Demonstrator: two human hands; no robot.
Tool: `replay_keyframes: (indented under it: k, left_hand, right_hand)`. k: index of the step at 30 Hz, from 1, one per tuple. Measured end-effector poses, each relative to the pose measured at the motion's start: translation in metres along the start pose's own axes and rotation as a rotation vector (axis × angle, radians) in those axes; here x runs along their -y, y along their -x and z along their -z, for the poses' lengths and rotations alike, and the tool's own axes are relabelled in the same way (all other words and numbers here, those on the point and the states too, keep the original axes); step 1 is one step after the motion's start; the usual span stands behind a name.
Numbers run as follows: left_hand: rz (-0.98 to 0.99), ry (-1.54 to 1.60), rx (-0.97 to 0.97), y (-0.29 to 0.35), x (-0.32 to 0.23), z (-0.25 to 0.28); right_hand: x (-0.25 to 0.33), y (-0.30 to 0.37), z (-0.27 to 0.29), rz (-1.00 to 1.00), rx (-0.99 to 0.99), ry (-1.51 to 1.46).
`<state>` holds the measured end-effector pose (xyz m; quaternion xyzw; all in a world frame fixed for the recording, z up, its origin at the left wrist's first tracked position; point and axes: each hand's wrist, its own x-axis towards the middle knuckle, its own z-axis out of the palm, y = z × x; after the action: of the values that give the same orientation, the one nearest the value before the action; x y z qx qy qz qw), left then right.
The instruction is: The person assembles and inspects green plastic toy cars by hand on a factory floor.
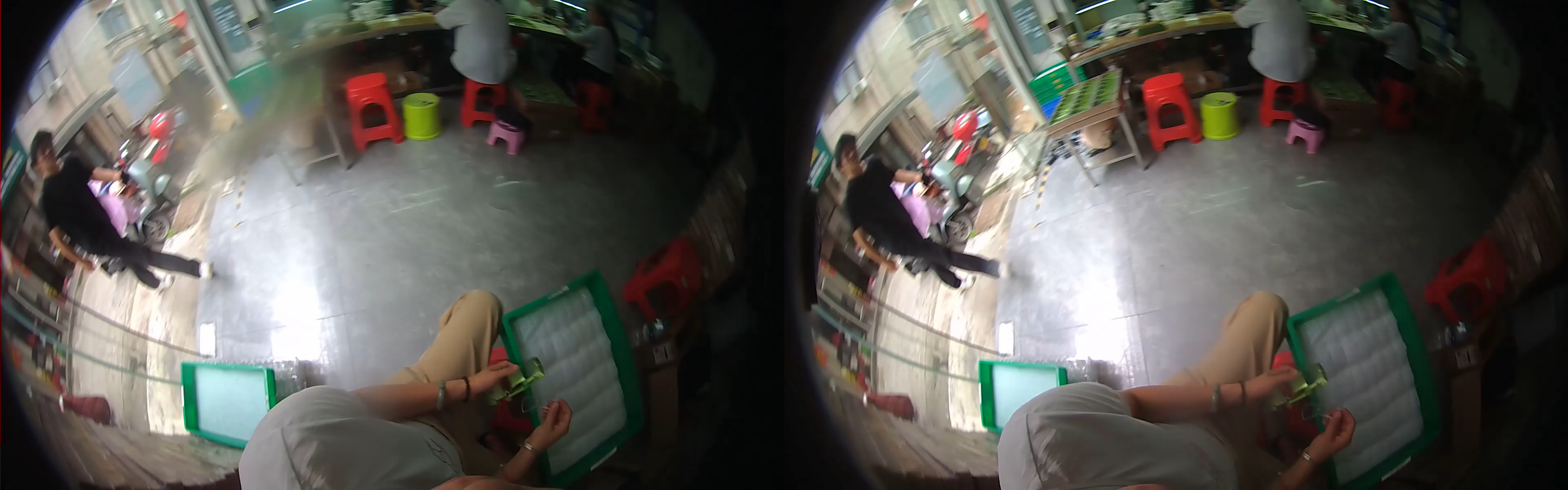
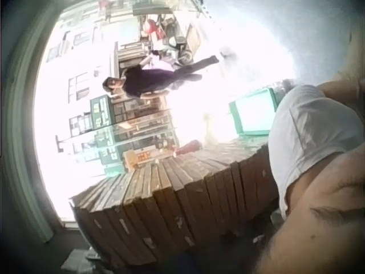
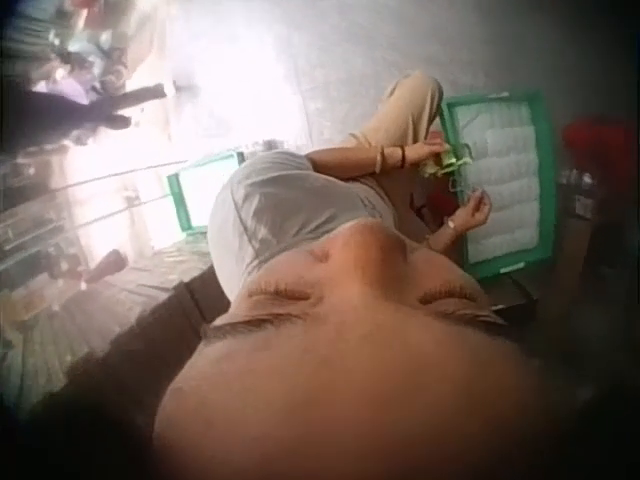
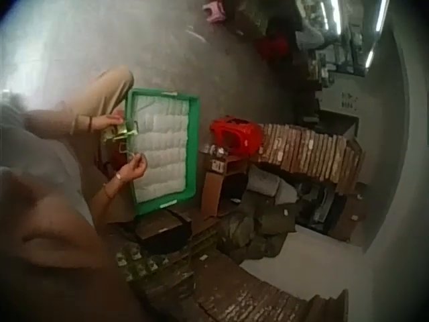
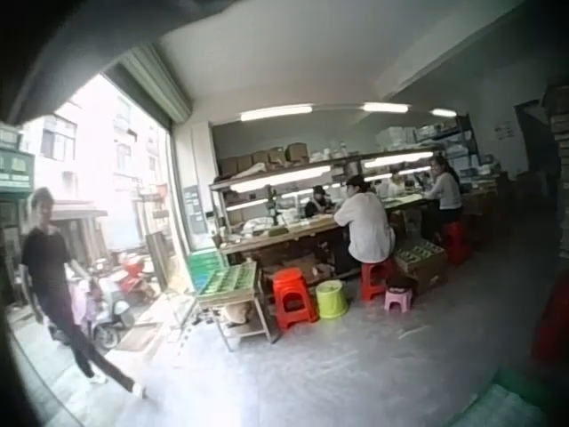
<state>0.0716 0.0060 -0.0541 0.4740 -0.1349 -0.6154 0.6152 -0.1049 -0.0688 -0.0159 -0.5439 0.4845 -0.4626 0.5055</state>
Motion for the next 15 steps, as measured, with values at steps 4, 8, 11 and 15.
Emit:
replay_keyframes:
  k: [4,8,11,15]
  left_hand:
    - [-0.015,-0.185,0.081,-0.015,0.004,-0.013]
    - [-0.099,-0.152,0.085,-0.004,-0.012,-0.001]
    - [-0.156,-0.141,0.035,0.000,-0.010,-0.006]
    - [-0.193,-0.142,0.062,0.005,-0.005,-0.014]
  right_hand:
    - [0.030,-0.006,-0.017,0.113,-0.012,0.227]
    - [0.058,-0.007,-0.051,0.352,0.045,0.274]
    - [0.055,-0.013,-0.053,0.362,0.152,0.298]
    - [0.043,-0.013,-0.034,0.394,0.198,0.248]
